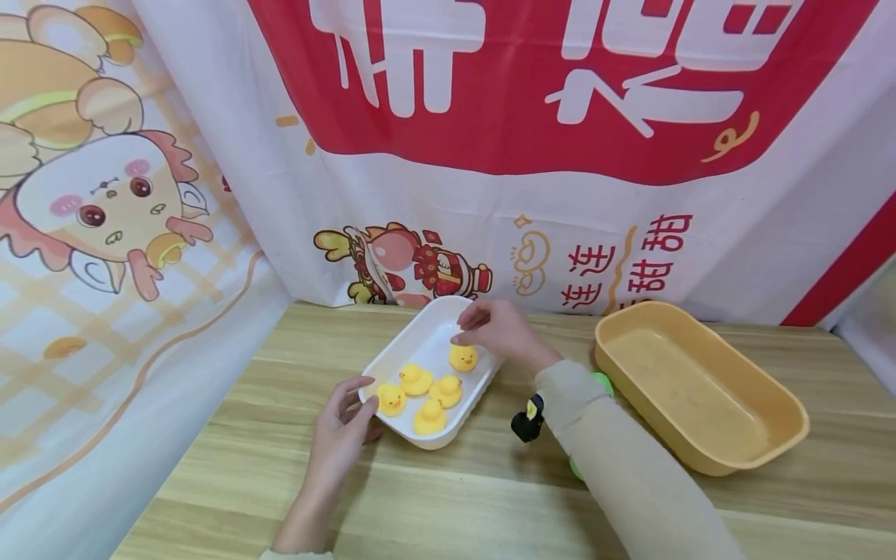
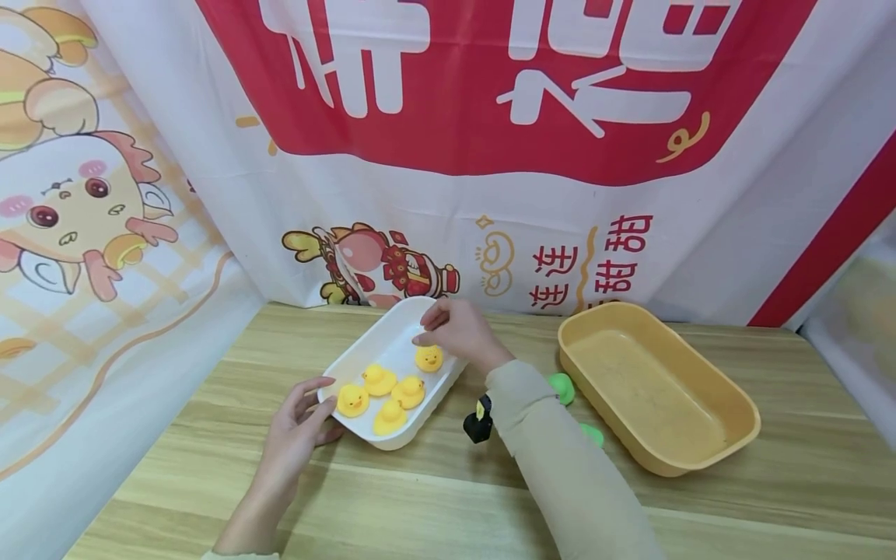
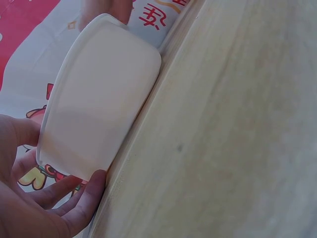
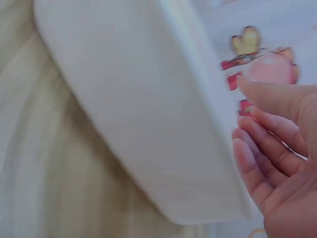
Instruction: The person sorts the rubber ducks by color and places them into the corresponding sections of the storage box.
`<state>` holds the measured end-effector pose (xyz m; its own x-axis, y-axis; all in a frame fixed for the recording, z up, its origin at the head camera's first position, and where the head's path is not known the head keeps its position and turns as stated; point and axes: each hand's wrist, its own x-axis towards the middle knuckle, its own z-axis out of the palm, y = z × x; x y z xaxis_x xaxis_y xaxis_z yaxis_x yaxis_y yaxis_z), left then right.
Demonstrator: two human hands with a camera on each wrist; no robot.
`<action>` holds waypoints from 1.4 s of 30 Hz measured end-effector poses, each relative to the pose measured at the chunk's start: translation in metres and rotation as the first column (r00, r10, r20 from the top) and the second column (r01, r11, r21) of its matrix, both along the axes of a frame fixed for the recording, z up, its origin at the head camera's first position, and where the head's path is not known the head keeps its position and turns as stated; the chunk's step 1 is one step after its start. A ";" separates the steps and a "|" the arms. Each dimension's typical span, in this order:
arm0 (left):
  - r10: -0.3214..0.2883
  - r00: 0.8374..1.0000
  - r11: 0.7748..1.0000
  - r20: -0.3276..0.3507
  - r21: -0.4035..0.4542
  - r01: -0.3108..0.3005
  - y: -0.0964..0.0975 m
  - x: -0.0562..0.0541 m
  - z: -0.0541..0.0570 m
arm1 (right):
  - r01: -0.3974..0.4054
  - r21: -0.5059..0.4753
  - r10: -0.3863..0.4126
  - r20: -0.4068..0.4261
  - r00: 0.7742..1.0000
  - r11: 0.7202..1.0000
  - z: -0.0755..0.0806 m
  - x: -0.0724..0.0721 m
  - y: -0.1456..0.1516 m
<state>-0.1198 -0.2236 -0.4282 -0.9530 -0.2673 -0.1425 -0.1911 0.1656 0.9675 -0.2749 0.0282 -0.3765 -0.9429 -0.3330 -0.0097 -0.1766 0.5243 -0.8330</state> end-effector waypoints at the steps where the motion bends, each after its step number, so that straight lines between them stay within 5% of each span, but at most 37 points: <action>1: 0.001 1.000 1.000 0.006 0.000 -0.001 0.001 0.000 0.000 | 0.014 -0.034 -0.015 -0.004 1.000 0.999 0.005 0.002 0.004; 10: 0.002 1.000 1.000 0.013 0.004 -0.002 0.002 0.000 0.001 | 0.061 -0.142 -0.070 -0.061 0.996 0.988 0.056 0.041 0.050; 19: -0.012 1.000 1.000 0.007 0.006 0.012 0.004 0.000 -0.002 | 0.221 -0.125 -0.237 -0.129 0.963 0.967 0.062 0.100 0.127; 22: -0.025 1.000 1.000 0.007 0.005 0.025 0.003 0.000 -0.003 | 0.337 -0.052 -0.341 -0.180 0.923 0.940 0.051 0.115 0.166; 27: -0.033 0.999 0.999 0.001 -0.012 0.033 0.001 0.000 -0.003 | 0.568 0.113 -0.536 -0.224 0.814 0.815 0.015 0.130 0.235; 29: -0.035 0.999 0.999 0.000 -0.019 0.035 -0.002 0.001 -0.002 | 0.596 0.139 -0.555 -0.248 0.794 0.791 -0.001 0.133 0.255; 36: -0.030 1.000 0.999 0.007 -0.030 0.030 -0.004 0.002 -0.004 | 0.545 0.359 -0.483 -0.253 0.838 0.758 -0.032 0.135 0.289; 42: -0.036 0.999 0.999 -0.002 -0.013 0.036 -0.002 0.000 -0.002 | 0.566 0.312 -0.528 -0.202 0.825 0.763 -0.045 0.134 0.298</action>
